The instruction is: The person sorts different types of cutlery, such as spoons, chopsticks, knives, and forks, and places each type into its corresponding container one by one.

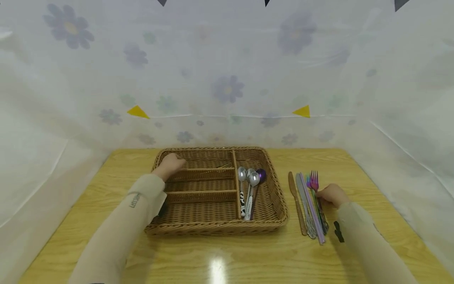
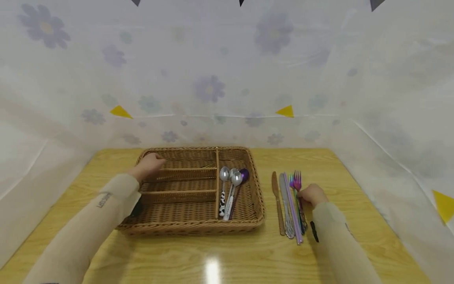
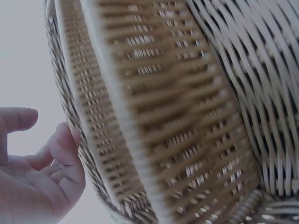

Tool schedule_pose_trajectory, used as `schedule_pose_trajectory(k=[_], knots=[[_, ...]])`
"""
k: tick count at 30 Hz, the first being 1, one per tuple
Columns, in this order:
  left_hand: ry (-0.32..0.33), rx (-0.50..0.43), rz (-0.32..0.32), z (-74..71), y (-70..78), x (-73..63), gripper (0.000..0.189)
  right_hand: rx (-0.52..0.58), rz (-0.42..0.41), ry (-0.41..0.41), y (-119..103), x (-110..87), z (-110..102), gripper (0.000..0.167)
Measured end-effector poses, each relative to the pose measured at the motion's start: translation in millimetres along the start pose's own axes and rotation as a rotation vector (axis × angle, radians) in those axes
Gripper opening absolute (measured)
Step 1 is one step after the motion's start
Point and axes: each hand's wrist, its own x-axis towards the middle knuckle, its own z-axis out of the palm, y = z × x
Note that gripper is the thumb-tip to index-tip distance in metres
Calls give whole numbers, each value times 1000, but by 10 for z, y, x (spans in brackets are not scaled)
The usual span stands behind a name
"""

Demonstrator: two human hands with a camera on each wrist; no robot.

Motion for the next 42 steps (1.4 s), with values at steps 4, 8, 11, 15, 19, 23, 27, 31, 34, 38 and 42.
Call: schedule_pose_trajectory(k=[4,8,11,15,19,23,27,31,34,38,42], knots=[[-22,-3,-1,127,76,-23,30,56,24,-10,22,-9,-6,27],[-52,-11,-7,225,135,-61,40,87,46,-13,44,-26,-36,23],[-71,-28,-17,261,165,-87,45,78,39,-15,54,-44,-59,25],[-78,-35,-27,270,192,-108,45,62,14,-14,65,-68,-81,29],[-79,-26,-27,278,210,-113,45,80,8,-26,57,-106,-128,30],[-77,-3,-8,291,225,-106,46,138,24,-49,22,-141,-195,25],[-83,-14,-1,300,244,-105,46,165,44,-51,-37,-159,-243,22],[-86,-19,1,310,270,-109,44,187,41,-70,-119,-149,-234,23],[-86,-20,8,328,294,-111,40,197,24,-100,-194,-141,-206,21],[-93,-13,18,360,313,-118,38,215,-7,-138,-320,-140,-160,23],[-108,-4,24,394,289,-102,38,244,-34,-173,-474,-155,-117,27]])
